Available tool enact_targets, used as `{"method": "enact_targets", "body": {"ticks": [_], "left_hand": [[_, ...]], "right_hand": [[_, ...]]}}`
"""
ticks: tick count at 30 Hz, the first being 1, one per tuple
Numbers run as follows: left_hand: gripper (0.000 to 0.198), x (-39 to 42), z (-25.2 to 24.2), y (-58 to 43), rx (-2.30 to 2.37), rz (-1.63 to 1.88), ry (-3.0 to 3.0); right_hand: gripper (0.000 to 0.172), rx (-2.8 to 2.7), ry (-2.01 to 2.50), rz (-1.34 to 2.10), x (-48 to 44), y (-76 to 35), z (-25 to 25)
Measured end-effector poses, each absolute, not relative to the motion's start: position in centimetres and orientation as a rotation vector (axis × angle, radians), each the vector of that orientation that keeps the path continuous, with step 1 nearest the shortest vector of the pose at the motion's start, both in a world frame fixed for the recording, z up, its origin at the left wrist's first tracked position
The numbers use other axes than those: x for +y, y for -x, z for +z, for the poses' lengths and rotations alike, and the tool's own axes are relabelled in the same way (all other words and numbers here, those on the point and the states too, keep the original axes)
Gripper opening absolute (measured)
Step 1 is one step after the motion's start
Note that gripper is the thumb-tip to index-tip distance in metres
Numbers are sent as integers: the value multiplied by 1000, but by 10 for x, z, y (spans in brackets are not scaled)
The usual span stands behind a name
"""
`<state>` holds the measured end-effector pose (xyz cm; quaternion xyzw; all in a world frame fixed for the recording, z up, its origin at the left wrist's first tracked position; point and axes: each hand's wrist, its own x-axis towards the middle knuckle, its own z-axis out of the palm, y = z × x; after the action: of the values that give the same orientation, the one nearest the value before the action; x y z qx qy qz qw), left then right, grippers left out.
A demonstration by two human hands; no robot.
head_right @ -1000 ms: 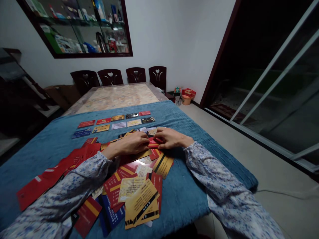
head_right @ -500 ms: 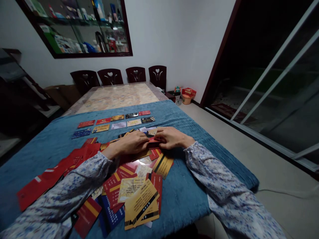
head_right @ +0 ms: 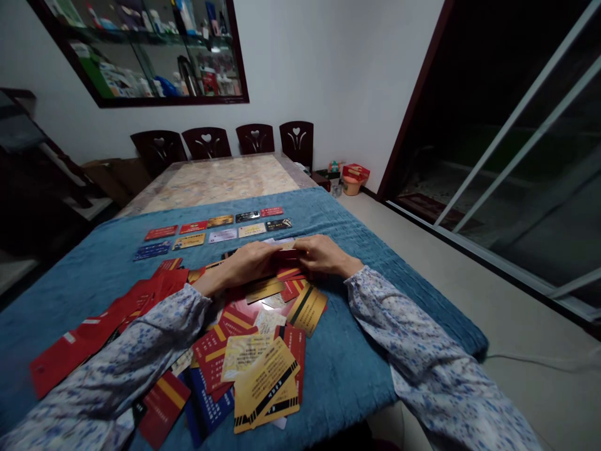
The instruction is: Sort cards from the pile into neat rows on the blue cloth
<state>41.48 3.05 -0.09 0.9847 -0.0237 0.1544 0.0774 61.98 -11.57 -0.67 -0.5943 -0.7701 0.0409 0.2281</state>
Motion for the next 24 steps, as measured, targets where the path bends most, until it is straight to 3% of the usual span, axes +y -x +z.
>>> {"method": "enact_targets", "body": {"ticks": [11, 18, 24], "left_hand": [[29, 32, -2, -413, 13, 520, -2790], [33, 32, -6, -413, 0, 544, -2718], [42, 38, -19, -415, 21, 691, -2653]], "right_hand": [[20, -1996, 1609, 174, -112, -618, -13], [10, -1961, 1578, 99, -109, -621, -21], [36, -1909, 1467, 26, -106, -619, -29]]}}
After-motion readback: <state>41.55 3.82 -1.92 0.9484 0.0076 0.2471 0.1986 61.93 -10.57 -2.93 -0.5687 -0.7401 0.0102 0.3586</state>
